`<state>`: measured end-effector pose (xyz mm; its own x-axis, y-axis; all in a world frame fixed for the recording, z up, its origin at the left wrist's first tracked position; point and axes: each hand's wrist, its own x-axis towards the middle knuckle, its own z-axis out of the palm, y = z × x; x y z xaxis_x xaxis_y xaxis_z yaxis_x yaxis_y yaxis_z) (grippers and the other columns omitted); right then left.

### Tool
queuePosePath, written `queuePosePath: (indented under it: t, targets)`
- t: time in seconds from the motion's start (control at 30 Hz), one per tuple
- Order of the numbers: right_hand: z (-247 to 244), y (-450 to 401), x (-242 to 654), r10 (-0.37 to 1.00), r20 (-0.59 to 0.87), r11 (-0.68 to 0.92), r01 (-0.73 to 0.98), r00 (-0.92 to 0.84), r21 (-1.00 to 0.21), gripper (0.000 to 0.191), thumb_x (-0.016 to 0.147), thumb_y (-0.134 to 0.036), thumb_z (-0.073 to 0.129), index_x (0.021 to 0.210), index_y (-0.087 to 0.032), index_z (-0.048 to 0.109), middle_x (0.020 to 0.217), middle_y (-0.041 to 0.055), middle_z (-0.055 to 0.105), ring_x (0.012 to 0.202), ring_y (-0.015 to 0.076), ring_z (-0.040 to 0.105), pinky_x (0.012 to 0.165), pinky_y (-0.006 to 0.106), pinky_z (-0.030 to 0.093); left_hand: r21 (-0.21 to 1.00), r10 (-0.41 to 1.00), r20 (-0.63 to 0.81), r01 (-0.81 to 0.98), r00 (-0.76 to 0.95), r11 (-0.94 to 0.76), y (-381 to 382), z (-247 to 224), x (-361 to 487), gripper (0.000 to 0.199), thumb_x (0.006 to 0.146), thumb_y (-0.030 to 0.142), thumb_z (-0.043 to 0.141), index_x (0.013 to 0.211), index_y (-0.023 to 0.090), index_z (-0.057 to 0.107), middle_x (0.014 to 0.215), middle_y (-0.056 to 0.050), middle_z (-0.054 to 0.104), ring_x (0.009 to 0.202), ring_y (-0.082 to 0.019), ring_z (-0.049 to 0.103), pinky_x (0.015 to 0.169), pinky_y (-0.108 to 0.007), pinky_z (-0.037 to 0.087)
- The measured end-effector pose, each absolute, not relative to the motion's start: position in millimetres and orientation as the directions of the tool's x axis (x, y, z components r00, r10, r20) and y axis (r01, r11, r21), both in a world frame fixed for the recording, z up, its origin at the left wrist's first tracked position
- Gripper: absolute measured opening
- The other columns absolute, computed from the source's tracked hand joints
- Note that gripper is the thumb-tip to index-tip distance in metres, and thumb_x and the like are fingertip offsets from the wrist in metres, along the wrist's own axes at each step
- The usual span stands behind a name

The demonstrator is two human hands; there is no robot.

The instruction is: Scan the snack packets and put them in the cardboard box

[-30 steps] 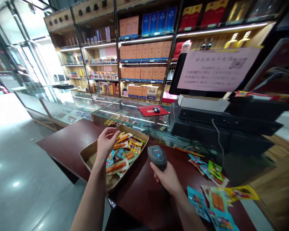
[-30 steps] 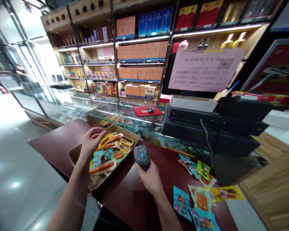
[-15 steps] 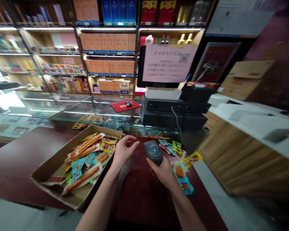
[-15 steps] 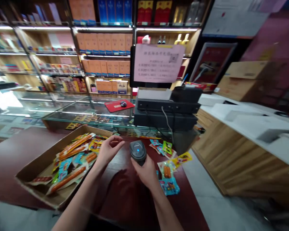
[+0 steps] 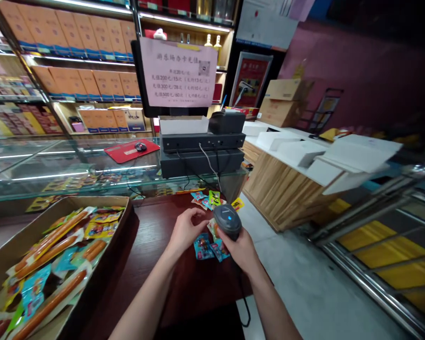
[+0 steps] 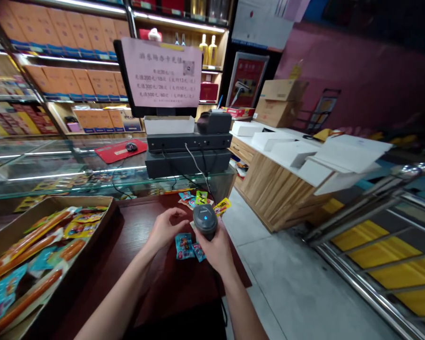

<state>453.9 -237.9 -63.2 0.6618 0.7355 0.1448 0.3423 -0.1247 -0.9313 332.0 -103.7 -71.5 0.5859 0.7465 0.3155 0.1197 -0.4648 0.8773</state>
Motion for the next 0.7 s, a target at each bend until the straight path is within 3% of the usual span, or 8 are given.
queuePosePath:
  t: [0.13, 0.23, 0.5, 0.7]
  targets:
    - [-70.1, -249.3, 458.7, 0.731, 0.111, -0.125, 0.291, 0.673, -0.948, 0.042, 0.074, -0.052, 0.067, 0.098, -0.018, 0.067, 0.058, 0.0029, 0.066, 0.050, 0.0204, 0.061, 0.045, 0.030, 0.048, 0.773, 0.636, 0.178, 0.293, 0.751, -0.562, -106.1, -84.4, 332.2, 0.036, 0.055, 0.018, 0.078, 0.090, 0.024, 0.072, 0.086, -0.006, 0.068, 0.084, -0.024, 0.062, 0.077, -0.031, 0.045]
    - [-75.9, -254.5, 457.2, 0.732, 0.102, -0.121, 0.277, 0.673, -0.953, 0.038, 0.074, -0.052, 0.068, 0.092, -0.019, 0.067, 0.053, 0.0014, 0.063, 0.047, 0.0198, 0.059, 0.044, 0.030, 0.048, 0.741, 0.632, 0.068, 0.385, 0.772, -0.550, -106.2, -94.2, 329.7, 0.033, 0.047, 0.014, 0.080, 0.077, 0.025, 0.071, 0.079, -0.004, 0.068, 0.079, -0.024, 0.063, 0.074, -0.029, 0.045]
    - [-81.3, -259.5, 434.2, 0.784, 0.051, -0.160, 0.282, 0.618, -0.946, 0.031, 0.077, -0.050, 0.065, 0.080, -0.019, 0.060, 0.050, -0.0009, 0.059, 0.039, 0.0159, 0.055, 0.038, 0.026, 0.044, 0.700, 0.720, -0.030, 0.529, 0.694, -0.480, -83.3, -108.0, 297.6, 0.021, 0.056, 0.018, 0.077, 0.071, 0.020, 0.063, 0.069, -0.001, 0.066, 0.063, -0.017, 0.058, 0.058, -0.024, 0.037]
    - [-72.2, -233.8, 411.1, 0.835, 0.039, -0.136, 0.275, 0.549, -0.952, 0.031, 0.076, -0.051, 0.066, 0.080, -0.021, 0.056, 0.047, -0.0035, 0.057, 0.037, 0.0152, 0.054, 0.039, 0.025, 0.043, 0.849, 0.885, 0.057, 0.444, 0.463, -0.287, -52.1, -112.8, 252.3, 0.022, 0.059, 0.018, 0.074, 0.070, 0.020, 0.055, 0.062, 0.003, 0.062, 0.058, -0.013, 0.056, 0.053, -0.021, 0.038]
